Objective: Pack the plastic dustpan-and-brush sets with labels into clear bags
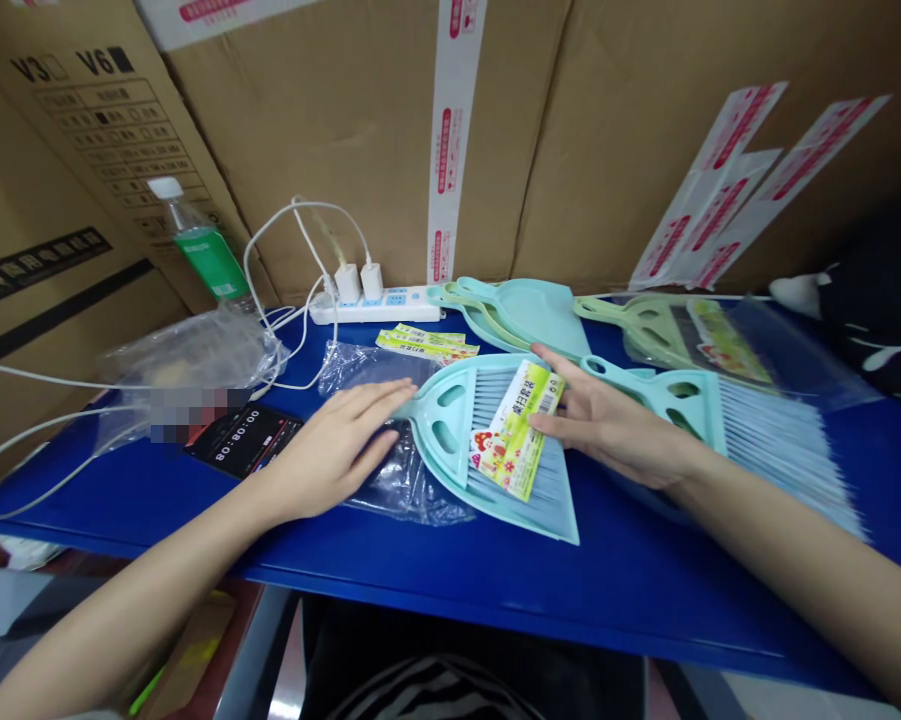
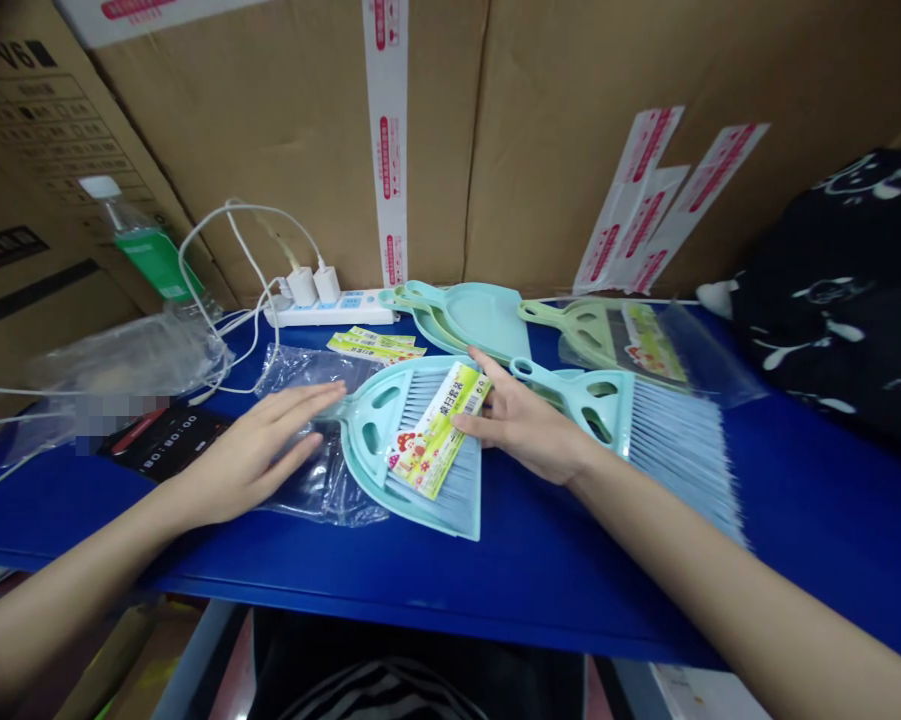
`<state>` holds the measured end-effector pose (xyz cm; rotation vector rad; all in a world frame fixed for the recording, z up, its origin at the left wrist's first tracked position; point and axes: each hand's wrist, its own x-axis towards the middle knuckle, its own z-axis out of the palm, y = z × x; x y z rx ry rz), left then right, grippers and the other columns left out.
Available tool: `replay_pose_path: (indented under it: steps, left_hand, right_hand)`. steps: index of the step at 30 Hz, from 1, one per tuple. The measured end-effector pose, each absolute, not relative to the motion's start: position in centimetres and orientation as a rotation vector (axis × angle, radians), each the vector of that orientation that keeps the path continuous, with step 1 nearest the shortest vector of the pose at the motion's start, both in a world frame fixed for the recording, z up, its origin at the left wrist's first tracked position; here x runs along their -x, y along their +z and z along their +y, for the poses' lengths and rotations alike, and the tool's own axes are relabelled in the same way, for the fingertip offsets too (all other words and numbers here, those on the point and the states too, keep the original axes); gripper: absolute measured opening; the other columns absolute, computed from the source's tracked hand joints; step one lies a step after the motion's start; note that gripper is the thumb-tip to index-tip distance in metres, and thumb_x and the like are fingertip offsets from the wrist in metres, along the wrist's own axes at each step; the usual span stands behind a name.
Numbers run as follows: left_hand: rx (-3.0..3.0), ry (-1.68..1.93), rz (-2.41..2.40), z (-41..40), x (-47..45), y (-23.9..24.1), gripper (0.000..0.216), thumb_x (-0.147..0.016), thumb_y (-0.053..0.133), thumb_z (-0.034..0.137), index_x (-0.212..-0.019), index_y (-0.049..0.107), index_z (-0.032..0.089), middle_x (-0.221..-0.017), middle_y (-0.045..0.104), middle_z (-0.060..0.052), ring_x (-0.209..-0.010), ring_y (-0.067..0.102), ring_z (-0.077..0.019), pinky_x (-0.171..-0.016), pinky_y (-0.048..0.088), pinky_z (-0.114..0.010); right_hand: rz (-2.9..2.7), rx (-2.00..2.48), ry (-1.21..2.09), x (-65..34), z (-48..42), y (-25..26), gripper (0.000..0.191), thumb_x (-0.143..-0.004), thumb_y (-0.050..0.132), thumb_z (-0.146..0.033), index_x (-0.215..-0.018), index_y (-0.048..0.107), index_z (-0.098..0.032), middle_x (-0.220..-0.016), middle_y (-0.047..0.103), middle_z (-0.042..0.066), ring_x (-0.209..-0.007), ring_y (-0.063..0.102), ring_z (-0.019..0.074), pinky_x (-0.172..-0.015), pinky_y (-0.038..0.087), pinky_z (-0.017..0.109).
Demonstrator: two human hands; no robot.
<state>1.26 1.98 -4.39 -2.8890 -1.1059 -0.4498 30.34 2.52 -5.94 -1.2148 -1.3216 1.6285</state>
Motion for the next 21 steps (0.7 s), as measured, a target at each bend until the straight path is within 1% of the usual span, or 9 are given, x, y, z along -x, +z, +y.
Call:
replay_pose_path:
  steps: [2,4,6,8,11,14,18,21]
  left_hand:
    - [2.678,-0.484,-1.240,2.29,-0.99,-4.38,0.042,-0.099,0.030,0.024,-0.133,0.050,0.009,-0.127,0.061,-0.016,-0.116,0.057,-0.0271,-0.100,0.048,-0.047]
    - [2.461,-0.420,-1.358,2.64,-0.66,-4.42,0.042,-0.097,0.032,0.022,-0.129,0.053,0.005,-0.116,0.064,-0.019,-0.106,0.060,-0.0304,-0.093,0.051,-0.048]
    - [2.296,-0.311,-1.445,2.89,-0.39,-4.46,0.043,-0.095,0.034,0.022,-0.128,0.054,0.003,-0.112,0.063,-0.021,-0.100,0.061,-0.0327,-0.088,0.052,-0.049]
    - [2.199,-0.219,-1.516,3.00,-0.27,-4.44,0.043,-0.094,0.036,0.021,-0.129,0.054,0.003,-0.111,0.063,-0.021,-0.098,0.063,-0.0331,-0.087,0.053,-0.047]
    - [2.125,-0.086,-1.633,2.94,-0.39,-4.26,0.044,-0.095,0.036,0.021,-0.132,0.050,0.003,-0.110,0.062,-0.021,-0.090,0.067,-0.0319,-0.080,0.055,-0.044]
    - [2.113,0.044,-1.738,2.78,-0.69,-4.03,0.046,-0.095,0.034,0.021,-0.136,0.046,0.005,-0.110,0.062,-0.020,-0.082,0.069,-0.0309,-0.073,0.056,-0.043]
    - [2.181,0.068,-1.774,2.65,-1.05,-3.80,0.046,-0.095,0.033,0.018,-0.138,0.043,0.007,-0.110,0.063,-0.018,-0.086,0.070,-0.0297,-0.074,0.056,-0.040]
    - [2.216,0.044,-1.760,2.63,-1.12,-3.76,0.046,-0.094,0.033,0.017,-0.139,0.042,0.007,-0.110,0.063,-0.018,-0.088,0.070,-0.0296,-0.075,0.056,-0.040]
  right_hand:
    - [-1.317,1.227,1.620,-30.45,2.52,-5.83,0.119,-0.071,0.075,-0.031,-0.156,-0.007,-0.024,-0.134,0.061,0.010,-0.125,0.055,0.0293,-0.093,0.058,0.038]
    - [-1.324,1.242,1.630,-30.58,2.52,-5.73,0.121,-0.069,0.076,-0.031,-0.156,-0.007,-0.024,-0.132,0.062,0.010,-0.124,0.056,0.0300,-0.092,0.058,0.038]
    - [-1.341,1.233,1.639,-30.71,2.54,-5.67,0.123,-0.069,0.077,-0.030,-0.155,-0.010,-0.025,-0.128,0.064,0.010,-0.123,0.057,0.0301,-0.094,0.057,0.041]
    - [-1.362,1.224,1.636,-30.83,2.57,-5.70,0.125,-0.068,0.079,-0.031,-0.155,-0.010,-0.024,-0.125,0.066,0.012,-0.121,0.058,0.0302,-0.097,0.055,0.044]
    - [-1.387,1.265,1.583,-30.96,2.66,-5.93,0.122,-0.064,0.083,-0.036,-0.152,-0.001,-0.022,-0.123,0.067,0.015,-0.119,0.060,0.0320,-0.097,0.054,0.049]
    - [-1.402,1.316,1.513,-30.99,2.76,-6.23,0.116,-0.061,0.085,-0.041,-0.147,0.011,-0.020,-0.124,0.066,0.017,-0.119,0.060,0.0327,-0.099,0.053,0.050]
    - [-1.435,1.360,1.457,-30.91,2.83,-6.39,0.098,-0.066,0.080,-0.042,-0.143,0.026,-0.017,-0.129,0.063,0.017,-0.120,0.059,0.0309,-0.102,0.051,0.046]
    - [-1.471,1.346,1.432,-30.87,2.84,-6.46,0.091,-0.070,0.075,-0.043,-0.145,0.030,-0.019,-0.139,0.057,0.015,-0.125,0.055,0.0297,-0.105,0.049,0.043]
